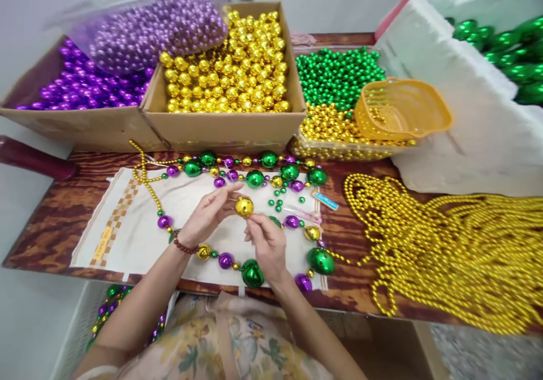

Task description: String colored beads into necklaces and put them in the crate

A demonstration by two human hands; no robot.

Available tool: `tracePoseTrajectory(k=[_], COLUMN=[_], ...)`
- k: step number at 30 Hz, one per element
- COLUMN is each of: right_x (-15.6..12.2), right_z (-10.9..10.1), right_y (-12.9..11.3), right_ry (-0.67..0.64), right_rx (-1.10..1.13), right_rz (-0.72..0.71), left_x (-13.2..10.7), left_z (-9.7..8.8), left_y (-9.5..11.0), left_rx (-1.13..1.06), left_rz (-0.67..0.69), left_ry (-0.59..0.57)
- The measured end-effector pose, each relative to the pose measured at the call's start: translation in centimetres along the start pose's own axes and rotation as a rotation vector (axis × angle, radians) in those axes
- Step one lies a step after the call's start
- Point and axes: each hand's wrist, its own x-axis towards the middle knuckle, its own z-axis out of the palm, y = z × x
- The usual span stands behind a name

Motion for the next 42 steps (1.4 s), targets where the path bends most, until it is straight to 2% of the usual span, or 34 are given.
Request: tracePoseTrajectory(k=[2,3,4,8,10,12,16,18,20,22,25,27,29,33,42], right_x=[-0.6,-0.9,-1.1,-1.9,-2.1,-2.4,-2.6,-2.6,-2.4,-2.0,-1.5,-1.2,-0.9,-0.5,0.0], right_z=[-0.3,-0.5,-0.7,-1.5,-1.8,-2.0,-2.2,-2.3,-2.5,-2.7,-2.8,-2.7,-2.4,-2.0,-2.1], right_y=[0.4,0.7,0.9,1.4,1.6,1.9,2.4,2.5,2.5,2.4,2.2,2.1,1.9,1.1,0.1], right_ry=[0.001,-0.001,-0.003,0.007,0.012,0.006,-0.012,-0.008,0.002,0.003,-0.019,-0.04,-0.068,-0.138,-0.242], right_rx=[0.04,0.063,0.085,0.139,0.146,0.157,0.18,0.164,0.139,0.121,0.108,0.101,0.086,0.046,-0.032], right_rz=[0.02,0.028,0.035,0.054,0.069,0.085,0.095,0.086,0.079,0.077,0.073,0.07,0.065,0.048,0.011], left_x=[1.6,2.6,3.6,6.8,7.8,8.4,8.6,8.2,7.5,6.4,4.3,3.0,1.9,1.0,1.1], left_z=[-0.2,-0.1,0.1,1.9,2.8,3.4,4.1,4.1,3.6,2.6,0.5,-0.9,-1.8,-2.5,-2.8], left_y=[-1.8,-2.8,-3.7,-6.6,-7.4,-7.9,-8.1,-7.9,-7.3,-6.1,-3.2,-1.0,0.8,2.6,3.0], left_rx=[0.249,0.406,0.569,1.192,1.448,1.585,1.599,1.52,1.311,0.95,0.276,-0.072,-0.272,-0.407,-0.467], left_rz=[0.066,0.118,0.174,0.344,0.356,0.351,0.363,0.355,0.326,0.261,0.119,0.055,0.038,0.054,0.1], left_ry=[0.075,0.068,0.018,-0.334,-0.408,-0.423,-0.404,-0.373,-0.287,-0.131,0.099,0.158,0.164,0.175,0.177])
